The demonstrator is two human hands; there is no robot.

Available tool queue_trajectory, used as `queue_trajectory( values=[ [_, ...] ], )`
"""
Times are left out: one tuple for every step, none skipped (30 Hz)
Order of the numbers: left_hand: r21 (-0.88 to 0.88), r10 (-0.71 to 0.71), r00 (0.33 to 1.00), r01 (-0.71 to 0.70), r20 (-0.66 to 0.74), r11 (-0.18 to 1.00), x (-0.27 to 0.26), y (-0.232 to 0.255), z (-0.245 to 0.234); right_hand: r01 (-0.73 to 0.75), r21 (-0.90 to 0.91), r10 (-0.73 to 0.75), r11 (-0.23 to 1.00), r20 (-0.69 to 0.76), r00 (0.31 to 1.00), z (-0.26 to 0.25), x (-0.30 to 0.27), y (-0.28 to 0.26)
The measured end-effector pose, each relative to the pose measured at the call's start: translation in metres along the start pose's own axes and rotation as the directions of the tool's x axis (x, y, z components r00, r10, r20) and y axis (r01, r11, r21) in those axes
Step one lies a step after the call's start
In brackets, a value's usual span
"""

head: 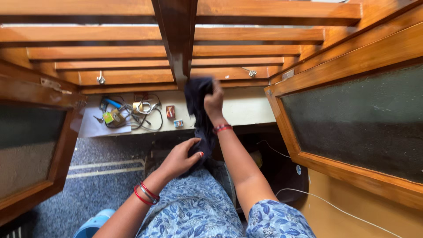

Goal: The person wipes the wooden slats and frame of a window using a dark cloth. They move the cloth along the horizontal and vertical bars, then wipe the glass pane and the surrounding frame.

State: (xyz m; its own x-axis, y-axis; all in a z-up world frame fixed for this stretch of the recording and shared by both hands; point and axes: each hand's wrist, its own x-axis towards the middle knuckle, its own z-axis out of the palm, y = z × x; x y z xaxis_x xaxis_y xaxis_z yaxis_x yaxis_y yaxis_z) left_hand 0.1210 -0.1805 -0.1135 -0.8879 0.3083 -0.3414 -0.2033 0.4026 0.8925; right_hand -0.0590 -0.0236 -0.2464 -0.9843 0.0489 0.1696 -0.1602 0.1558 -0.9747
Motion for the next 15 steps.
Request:
queue_trajectory(
  values=[
    [-0.003, -0.004, 1.0, 0.004, -0.007, 1.0, -0.002, 0.0, -0.002, 0.042, 0.115, -0.034, 0.992, -0.077, 0.996, 0.001, 0.007, -0.003],
    [-0.01, -0.005, 1.0, 0.005, -0.015, 1.0, -0.003, 0.0, -0.001, 0.106, 0.107, -0.098, 0.989, -0.079, 0.992, 0.002, 0.022, -0.008],
    [-0.017, 0.027, 0.998, -0.028, -0.058, 0.999, -0.005, 0.001, 0.002, 0.169, 0.099, -0.161, 0.981, -0.078, 0.984, 0.006, 0.04, -0.013],
    [-0.014, 0.063, 0.993, -0.065, -0.102, 0.998, -0.004, 0.002, 0.001, 0.024, 0.268, -0.004, 0.963, -0.077, 0.997, 0.013, 0.058, -0.019],
    [-0.01, 0.1, 0.984, -0.102, -0.145, 0.995, -0.003, 0.003, 0.001, -0.117, 0.426, 0.153, 0.897, -0.052, 0.987, 0.018, 0.07, -0.026],
    [-0.01, 0.093, 0.984, -0.096, -0.155, 0.995, -0.002, 0.004, -0.001, -0.076, 0.257, 0.076, 0.963, 0.012, 0.997, 0.026, 0.075, -0.032],
    [-0.011, 0.087, 0.983, -0.09, -0.164, 0.996, -0.001, 0.004, -0.002, -0.015, 0.082, 0.007, 0.997, 0.086, 0.996, 0.033, 0.077, -0.037],
    [-0.013, 0.079, 0.982, -0.083, -0.169, 0.996, -0.001, 0.003, -0.001, 0.061, -0.093, -0.045, 0.994, 0.166, 0.985, 0.037, 0.073, -0.04],
    [0.006, 0.067, 0.984, -0.067, -0.163, 0.998, -0.001, 0.002, -0.001, 0.093, -0.171, -0.068, 0.981, 0.147, 0.987, 0.041, 0.066, -0.041],
    [0.022, 0.054, 0.987, -0.051, -0.15, 0.998, -0.002, 0.0, 0.001, 0.118, -0.255, -0.088, 0.96, 0.127, 0.988, 0.04, 0.055, -0.04],
    [0.039, 0.041, 0.99, -0.036, -0.138, 0.999, -0.004, 0.0, 0.003, 0.141, -0.337, -0.11, 0.931, 0.11, 0.988, 0.037, 0.044, -0.038],
    [0.025, 0.068, 0.989, -0.066, -0.131, 0.998, -0.001, 0.0, 0.003, 0.129, -0.314, -0.095, 0.94, 0.124, 0.988, 0.034, 0.043, -0.036],
    [0.011, 0.095, 0.988, -0.095, -0.124, 0.995, 0.001, 0.002, 0.004, 0.118, -0.292, -0.08, 0.949, 0.139, 0.987, 0.028, 0.043, -0.032],
    [-0.007, 0.117, 0.986, -0.118, -0.121, 0.993, 0.001, 0.003, 0.006, 0.104, -0.269, -0.062, 0.957, 0.16, 0.985, 0.022, 0.04, -0.027],
    [-0.017, 0.073, 0.993, -0.074, -0.091, 0.997, 0.003, 0.004, 0.009, 0.099, -0.302, -0.036, 0.948, 0.206, 0.978, 0.013, 0.044, -0.021]
  ],
)
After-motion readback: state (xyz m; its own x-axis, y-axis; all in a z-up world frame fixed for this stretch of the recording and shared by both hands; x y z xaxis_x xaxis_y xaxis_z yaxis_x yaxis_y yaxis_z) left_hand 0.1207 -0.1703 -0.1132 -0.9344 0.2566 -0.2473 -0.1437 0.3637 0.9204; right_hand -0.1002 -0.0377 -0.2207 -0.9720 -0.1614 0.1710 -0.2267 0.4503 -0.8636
